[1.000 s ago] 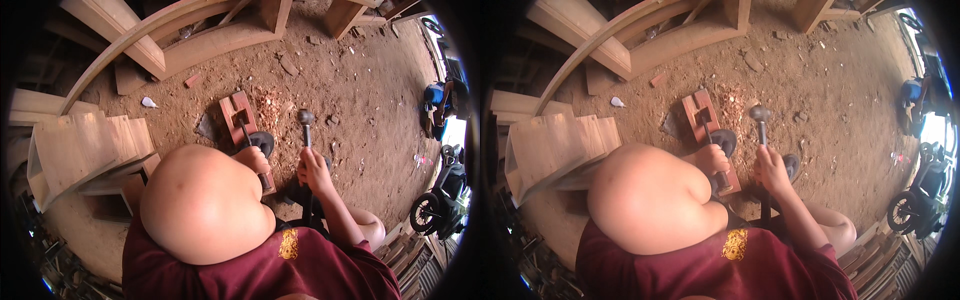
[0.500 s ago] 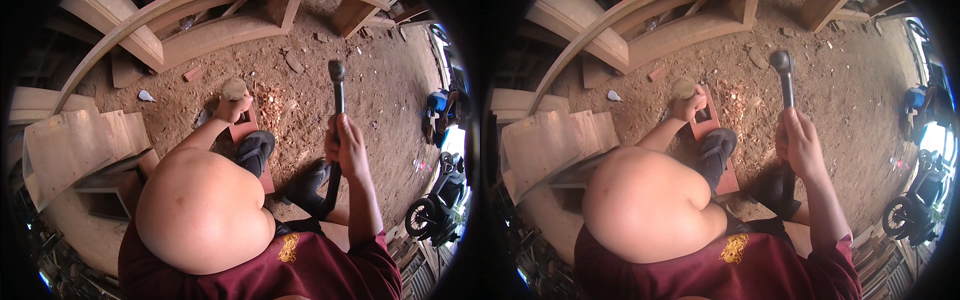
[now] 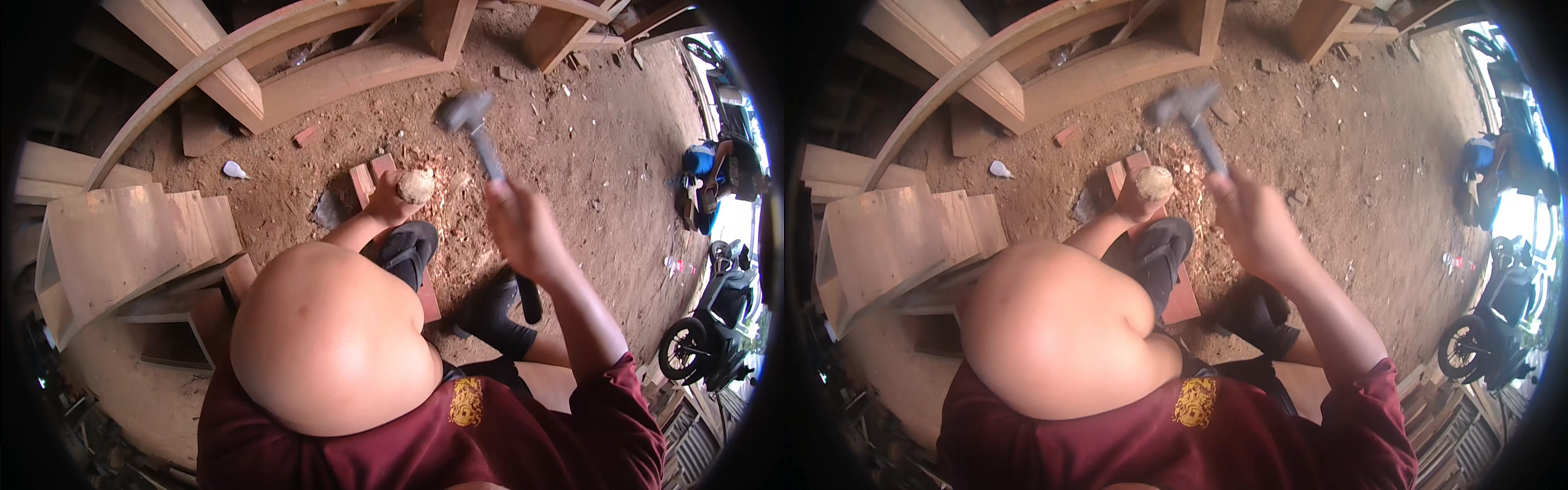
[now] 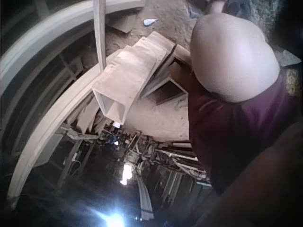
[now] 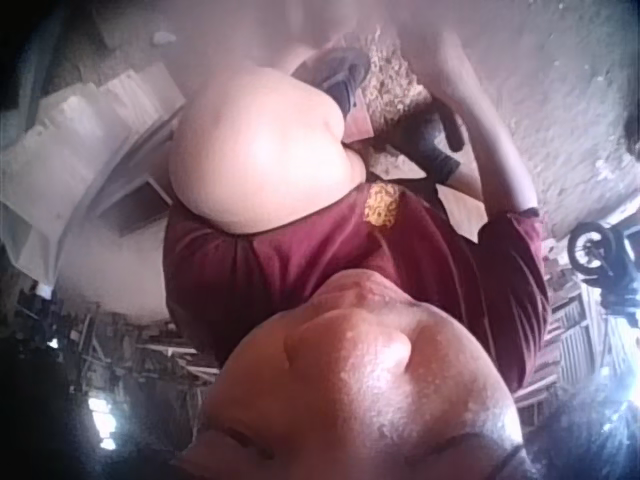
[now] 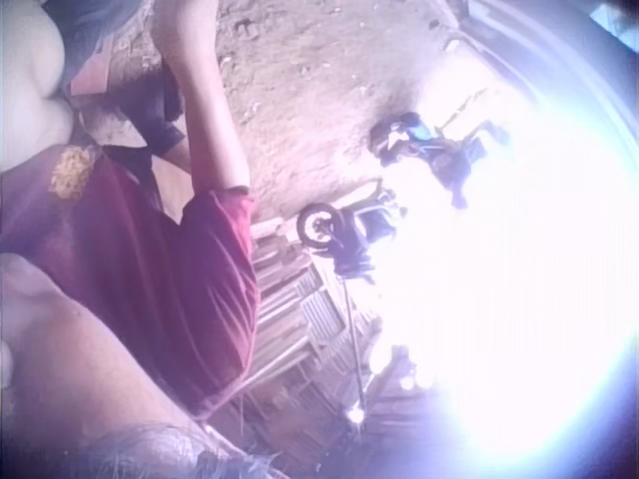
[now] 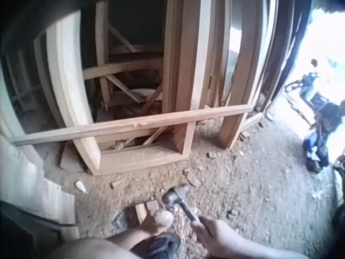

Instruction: The person sits on the ground and uses a hammer to strike a chisel, carving a small rectangular piece of wood. The person repeatedly positions the chisel and strikes it to remove wood chips, working on the same piece throughout the clip.

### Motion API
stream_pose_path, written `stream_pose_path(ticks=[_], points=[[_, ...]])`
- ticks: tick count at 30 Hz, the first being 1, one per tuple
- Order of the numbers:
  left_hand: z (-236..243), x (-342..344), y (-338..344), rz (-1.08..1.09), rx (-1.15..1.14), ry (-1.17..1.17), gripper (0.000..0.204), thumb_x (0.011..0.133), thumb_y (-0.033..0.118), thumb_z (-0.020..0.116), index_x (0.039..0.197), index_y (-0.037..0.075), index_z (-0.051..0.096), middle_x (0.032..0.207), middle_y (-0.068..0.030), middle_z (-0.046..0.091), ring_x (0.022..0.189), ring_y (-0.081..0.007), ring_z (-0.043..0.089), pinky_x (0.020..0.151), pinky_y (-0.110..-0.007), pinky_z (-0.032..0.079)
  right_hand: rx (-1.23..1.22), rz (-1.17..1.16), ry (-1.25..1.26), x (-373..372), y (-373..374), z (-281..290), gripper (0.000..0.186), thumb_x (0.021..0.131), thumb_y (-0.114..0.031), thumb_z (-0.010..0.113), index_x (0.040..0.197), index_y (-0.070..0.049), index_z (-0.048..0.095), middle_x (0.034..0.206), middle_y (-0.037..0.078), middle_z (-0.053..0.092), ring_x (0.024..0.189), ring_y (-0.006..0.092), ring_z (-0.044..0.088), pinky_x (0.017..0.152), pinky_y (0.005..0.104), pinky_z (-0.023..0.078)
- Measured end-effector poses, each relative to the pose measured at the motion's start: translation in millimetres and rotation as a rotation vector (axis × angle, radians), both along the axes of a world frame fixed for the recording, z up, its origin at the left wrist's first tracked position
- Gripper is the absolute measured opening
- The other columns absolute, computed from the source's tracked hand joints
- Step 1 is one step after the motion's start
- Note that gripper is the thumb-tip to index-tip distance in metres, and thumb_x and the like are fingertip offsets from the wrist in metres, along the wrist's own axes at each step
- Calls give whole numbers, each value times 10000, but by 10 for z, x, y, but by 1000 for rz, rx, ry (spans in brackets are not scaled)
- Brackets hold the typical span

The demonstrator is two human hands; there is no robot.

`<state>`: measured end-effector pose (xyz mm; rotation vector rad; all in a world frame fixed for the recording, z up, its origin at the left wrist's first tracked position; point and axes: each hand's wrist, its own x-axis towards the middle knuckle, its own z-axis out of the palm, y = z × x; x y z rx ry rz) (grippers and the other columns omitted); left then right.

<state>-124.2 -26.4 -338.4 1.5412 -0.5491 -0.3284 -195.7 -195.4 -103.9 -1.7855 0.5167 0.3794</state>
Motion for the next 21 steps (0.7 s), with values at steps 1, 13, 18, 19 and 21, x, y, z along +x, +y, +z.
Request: stream_pose_path(ticks=[1,13,18,19,21], points=[[33,-23,6,-12,33,-14,205,684,150,715,855,40,691,800,-102,696,733,-223,685,690,-333,523,161,-136,-61,-43,-71,123,325,984,-390,481,850,-93,477,592,18,424,517,144,452,447,286,367],[-23,-482,16,-555,146,-409,207,608,277,746,663,121,621,632,-88,595,594,-252,619,545,-380,474,284,-235,284,-1386,-52,-1410,309,1029,-348,405,863,-90,438,616,-38,389,463,58,377,399,224,349],[-151,-692,161,-590,101,-868,138,666,274,665,676,149,607,596,-5,544,614,-193,583,589,-334,421,338,-386,281,-1537,-285,-1485,353,1028,-404,377,822,-118,403,554,-26,361,386,75,326,345,251,332],[-149,-608,175,-535,45,-816,142,677,261,675,676,140,601,600,-6,543,617,-191,582,589,-340,428,256,-402,314,-1469,-291,-1442,348,1029,-398,380,824,-118,404,547,-29,358,385,73,319,343,250,324],[-130,-326,160,-444,-47,-492,153,671,229,714,684,127,601,639,-36,589,568,-231,600,526,-376,472,180,-453,379,-1297,-311,-1329,342,1032,-389,372,831,-115,412,543,-28,363,389,73,318,344,249,317]])
